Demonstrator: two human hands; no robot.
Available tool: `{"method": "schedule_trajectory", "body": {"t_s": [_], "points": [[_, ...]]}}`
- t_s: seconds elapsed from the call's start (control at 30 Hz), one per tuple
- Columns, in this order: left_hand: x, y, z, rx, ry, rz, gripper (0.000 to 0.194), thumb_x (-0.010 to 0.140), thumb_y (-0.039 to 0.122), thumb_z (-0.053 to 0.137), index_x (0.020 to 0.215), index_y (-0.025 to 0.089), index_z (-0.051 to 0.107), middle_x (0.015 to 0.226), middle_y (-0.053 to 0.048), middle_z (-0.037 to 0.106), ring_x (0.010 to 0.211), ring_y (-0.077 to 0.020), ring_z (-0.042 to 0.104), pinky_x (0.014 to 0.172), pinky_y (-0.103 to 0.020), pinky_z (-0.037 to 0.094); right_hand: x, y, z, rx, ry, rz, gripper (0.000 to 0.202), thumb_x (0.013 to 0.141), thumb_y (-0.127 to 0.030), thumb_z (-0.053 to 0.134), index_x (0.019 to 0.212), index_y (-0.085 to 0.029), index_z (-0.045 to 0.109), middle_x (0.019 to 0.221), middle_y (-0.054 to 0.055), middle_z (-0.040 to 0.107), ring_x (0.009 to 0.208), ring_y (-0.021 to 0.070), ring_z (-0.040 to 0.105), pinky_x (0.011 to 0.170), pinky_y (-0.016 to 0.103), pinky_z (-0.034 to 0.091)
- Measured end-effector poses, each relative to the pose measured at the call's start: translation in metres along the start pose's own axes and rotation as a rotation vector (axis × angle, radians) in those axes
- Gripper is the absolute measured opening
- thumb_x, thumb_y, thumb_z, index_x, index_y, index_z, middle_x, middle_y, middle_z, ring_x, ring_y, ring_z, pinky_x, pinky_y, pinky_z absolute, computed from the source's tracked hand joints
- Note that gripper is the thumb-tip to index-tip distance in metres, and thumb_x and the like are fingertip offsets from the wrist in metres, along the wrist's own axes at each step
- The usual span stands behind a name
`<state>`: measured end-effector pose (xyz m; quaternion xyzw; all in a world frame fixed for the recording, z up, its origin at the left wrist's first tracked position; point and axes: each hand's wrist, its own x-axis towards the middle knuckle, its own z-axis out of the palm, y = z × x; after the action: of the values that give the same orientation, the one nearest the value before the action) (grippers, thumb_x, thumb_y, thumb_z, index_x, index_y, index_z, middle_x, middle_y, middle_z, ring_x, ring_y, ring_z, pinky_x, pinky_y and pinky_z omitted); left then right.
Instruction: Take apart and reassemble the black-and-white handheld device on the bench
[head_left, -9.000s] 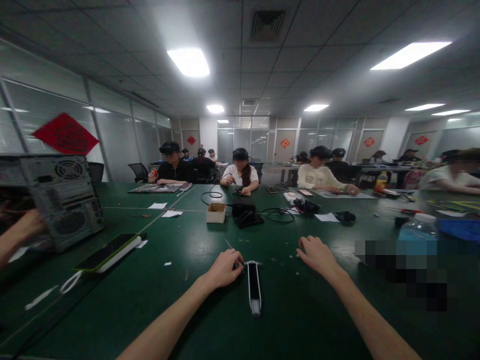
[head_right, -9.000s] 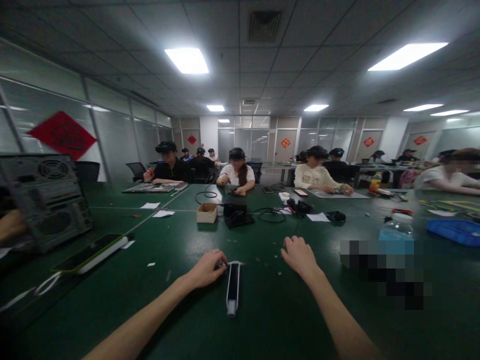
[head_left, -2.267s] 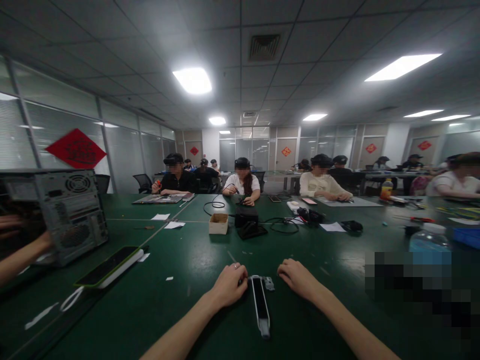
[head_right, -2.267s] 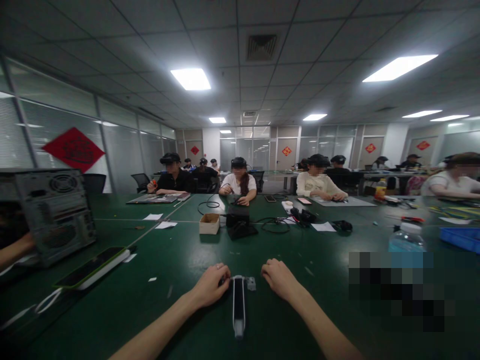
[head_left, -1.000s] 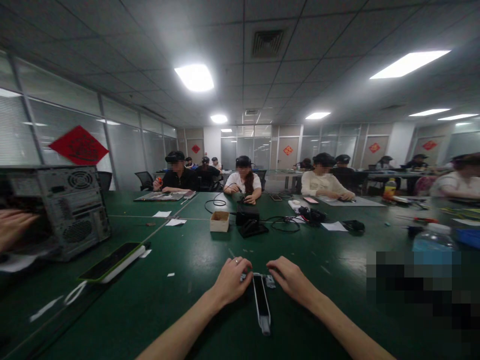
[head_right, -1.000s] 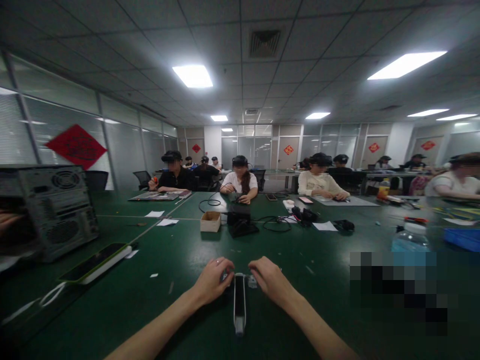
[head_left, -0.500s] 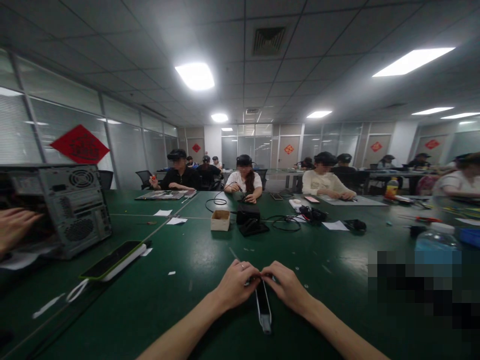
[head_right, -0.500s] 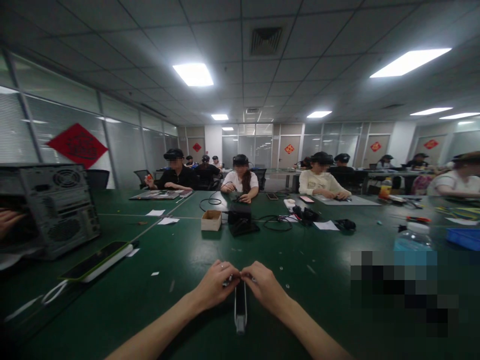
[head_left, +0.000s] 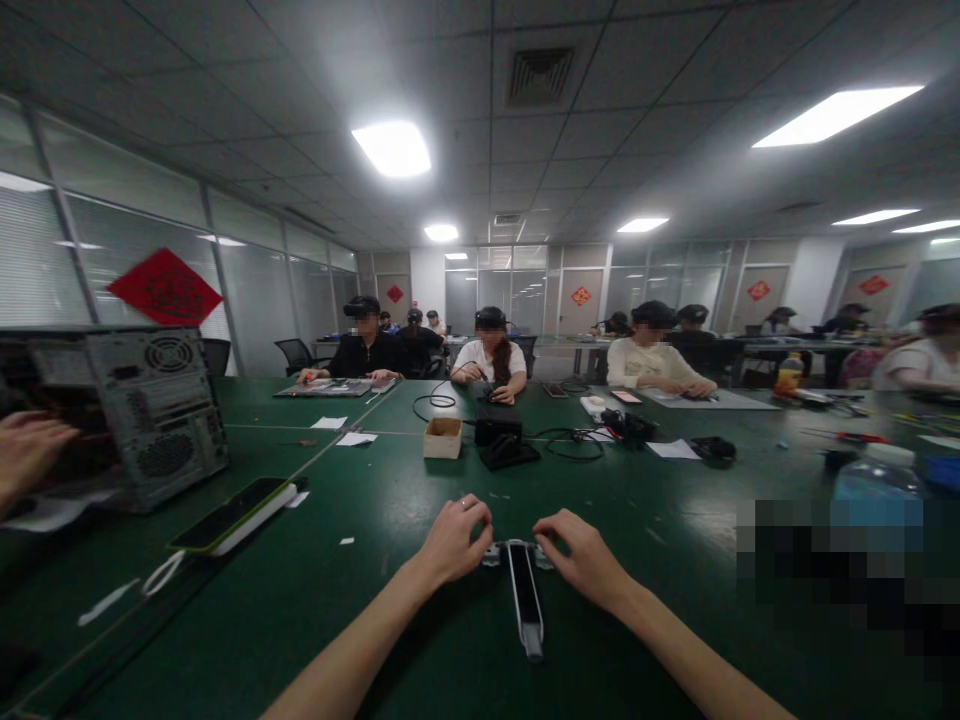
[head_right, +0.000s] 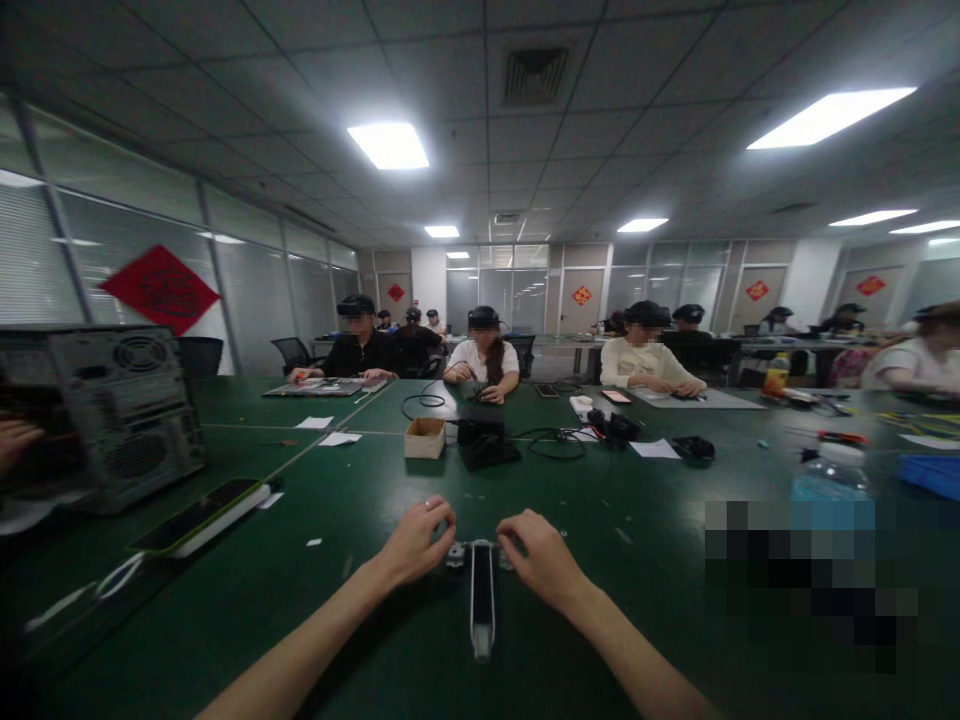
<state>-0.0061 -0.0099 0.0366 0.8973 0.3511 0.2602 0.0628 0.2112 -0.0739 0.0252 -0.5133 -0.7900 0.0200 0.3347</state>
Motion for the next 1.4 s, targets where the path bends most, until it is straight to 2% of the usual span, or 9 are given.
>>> {"method": "schedule_trajectory", "body": {"t_s": [0.2,0.43,0.7,0.87,1.07,1.23,1.4], "points": [[0.004,-0.018,0.004,-0.125,-0.126,-0.051,0.013,0.081,0.019,0.044,0.08,0.017,0.058,0.087,-0.003,0.055,0.08,-0.0143,0.052,0.073,-0.025,0.039,-0.001,0.006,-0.004,-0.024,-0.034,0.063,0.017,0.086,-0.019,0.048,0.093,-0.016,0.063,0.09,0.007,0.064,0.086,0.0187,0.058,0.079,0.033,0.048],[0.005,-0.015,0.002,-0.251,-0.223,-0.139,0.014,0.076,0.02,0.048,0.075,0.015,0.061,0.082,-0.001,0.059,0.077,-0.0134,0.053,0.069,-0.023,0.041,0.0,0.003,-0.007,-0.022,-0.083,0.101,0.019,0.087,-0.021,0.047,0.095,-0.016,0.064,0.093,0.006,0.064,0.087,0.0171,0.058,0.078,0.031,0.048],[0.006,-0.013,0.002,-0.398,-0.246,-0.285,0.012,0.074,0.02,0.052,0.075,0.013,0.062,0.079,-0.002,0.064,0.072,-0.0131,0.057,0.067,-0.023,0.044,-0.001,0.007,-0.005,-0.022,-0.124,0.131,0.019,0.087,-0.023,0.047,0.095,-0.018,0.064,0.093,0.005,0.064,0.085,0.0164,0.058,0.076,0.03,0.048],[0.005,-0.012,0.004,-0.408,-0.172,-0.246,0.008,0.071,0.018,0.053,0.067,0.013,0.059,0.085,-0.003,0.064,0.077,-0.0138,0.057,0.069,-0.023,0.044,0.0,0.007,-0.006,-0.036,-0.145,0.158,0.018,0.087,-0.023,0.048,0.092,-0.018,0.064,0.092,0.005,0.063,0.084,0.0164,0.058,0.075,0.03,0.048],[0.006,-0.016,0.011,-0.472,-0.216,-0.264,0.011,0.072,0.019,0.051,0.067,0.013,0.058,0.076,-0.003,0.065,0.071,-0.0135,0.058,0.068,-0.023,0.044,-0.001,0.007,-0.005,-0.051,-0.152,0.148,0.018,0.086,-0.023,0.048,0.091,-0.018,0.065,0.091,0.005,0.063,0.084,0.0167,0.057,0.076,0.031,0.047],[0.006,-0.021,0.015,-0.496,-0.217,-0.28,0.014,0.073,0.024,0.053,0.073,0.013,0.06,0.078,-0.003,0.066,0.073,-0.0142,0.059,0.068,-0.024,0.045,-0.001,0.006,-0.006,-0.039,-0.165,0.143,0.019,0.087,-0.024,0.047,0.093,-0.019,0.064,0.092,0.005,0.063,0.085,0.0165,0.057,0.076,0.031,0.048],[0.005,-0.021,0.016,-0.439,-0.241,-0.24,0.018,0.076,0.026,0.051,0.079,0.013,0.062,0.08,-0.002,0.065,0.074,-0.0137,0.058,0.069,-0.024,0.044,-0.002,0.008,-0.004,-0.033,-0.159,0.134,0.018,0.087,-0.023,0.047,0.092,-0.018,0.064,0.092,0.005,0.063,0.084,0.0164,0.056,0.076,0.03,0.047]]}}
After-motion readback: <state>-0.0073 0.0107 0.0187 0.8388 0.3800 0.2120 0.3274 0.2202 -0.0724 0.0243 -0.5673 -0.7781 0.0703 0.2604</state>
